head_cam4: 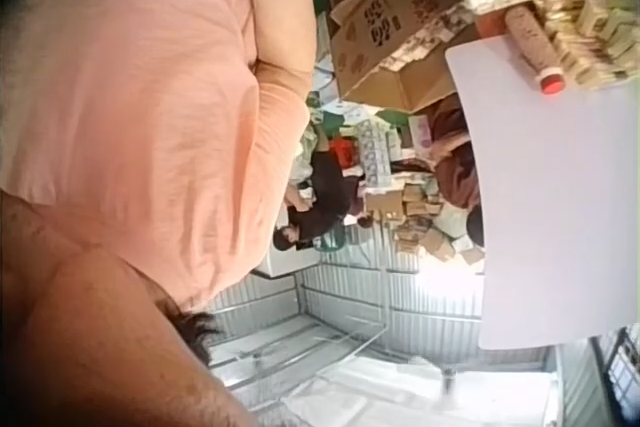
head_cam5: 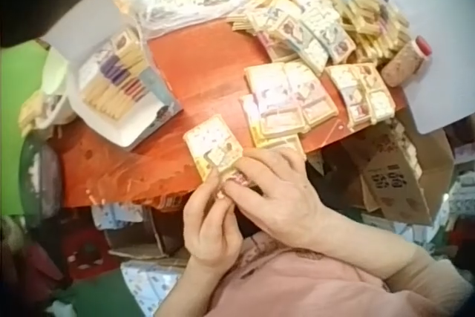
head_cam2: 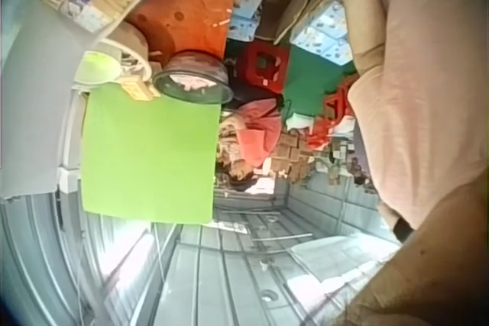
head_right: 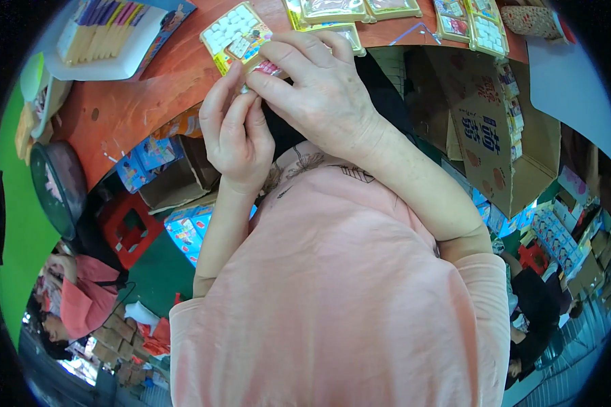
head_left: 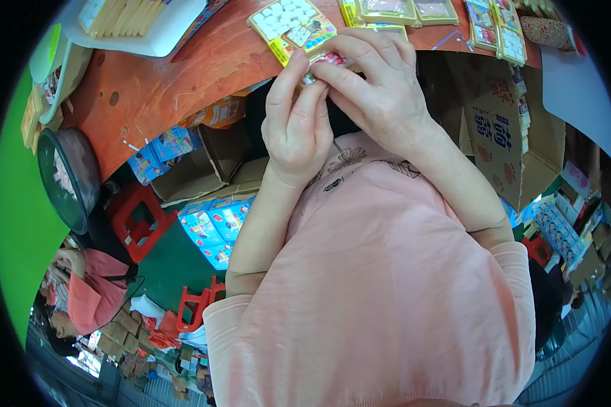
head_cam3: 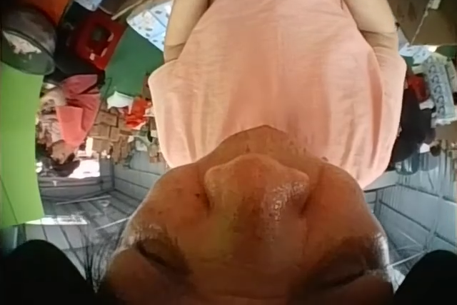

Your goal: Assembling white cardboard boxes and filling yellow plastic trays with small white cubes and applying labels.

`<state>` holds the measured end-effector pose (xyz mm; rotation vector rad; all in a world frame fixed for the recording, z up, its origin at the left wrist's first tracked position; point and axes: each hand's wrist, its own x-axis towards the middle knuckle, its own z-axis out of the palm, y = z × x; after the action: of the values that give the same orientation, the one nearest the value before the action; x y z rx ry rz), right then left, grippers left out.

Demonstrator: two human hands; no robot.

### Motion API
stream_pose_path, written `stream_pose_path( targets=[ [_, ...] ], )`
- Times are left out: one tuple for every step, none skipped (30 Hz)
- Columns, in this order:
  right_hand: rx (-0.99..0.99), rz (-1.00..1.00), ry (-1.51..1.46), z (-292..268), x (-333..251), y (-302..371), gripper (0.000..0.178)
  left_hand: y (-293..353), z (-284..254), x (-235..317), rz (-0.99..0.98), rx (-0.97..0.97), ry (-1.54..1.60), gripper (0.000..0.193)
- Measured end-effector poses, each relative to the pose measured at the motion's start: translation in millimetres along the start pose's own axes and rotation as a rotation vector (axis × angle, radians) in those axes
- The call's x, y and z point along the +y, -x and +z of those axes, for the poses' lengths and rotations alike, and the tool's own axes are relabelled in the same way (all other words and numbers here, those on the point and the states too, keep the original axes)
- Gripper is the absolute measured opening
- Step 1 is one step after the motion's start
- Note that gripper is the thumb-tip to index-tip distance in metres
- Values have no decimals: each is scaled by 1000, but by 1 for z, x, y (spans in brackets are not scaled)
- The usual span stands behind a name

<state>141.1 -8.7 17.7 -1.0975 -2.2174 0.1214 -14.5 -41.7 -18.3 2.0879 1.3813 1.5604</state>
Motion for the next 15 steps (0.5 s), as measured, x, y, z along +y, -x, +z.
stream_pose_path(
  targets=[
    [1,-12,-32,1,1,0,36,0,0,1,-2,2,-4,16],
    [-1,-14,-35,4,3,1,36,0,0,2,21,-8,-22,16],
    [24,-20,-82,9,6,3,35,1,0,3,44,-18,-39,17],
    [49,-26,-126,12,7,3,34,1,-1,2,46,-30,-54,16],
    [48,-26,-126,12,6,4,34,1,0,2,45,-29,-54,16],
    [39,-19,-115,10,3,4,33,2,0,3,45,-16,-58,16],
    [31,-14,-104,9,2,2,33,3,1,3,47,-1,-65,15],
    [32,-16,-105,9,4,2,33,3,1,3,47,1,-66,15],
    [29,-33,-144,8,6,1,34,4,1,3,21,5,-36,14],
    [27,-50,-182,8,8,1,35,4,2,2,-4,8,-5,14],
    [28,-50,-183,9,7,0,35,3,2,2,-4,7,-5,14],
    [51,-80,-161,10,4,-1,36,2,1,1,-21,32,-15,13],
    [69,-114,-135,9,2,-2,37,1,1,1,-42,62,-21,13],
    [65,-116,-132,9,2,-1,37,1,0,-1,-4,67,-63,15],
    [64,-119,-108,11,2,2,38,2,1,1,-6,71,-59,15]
  ],
)
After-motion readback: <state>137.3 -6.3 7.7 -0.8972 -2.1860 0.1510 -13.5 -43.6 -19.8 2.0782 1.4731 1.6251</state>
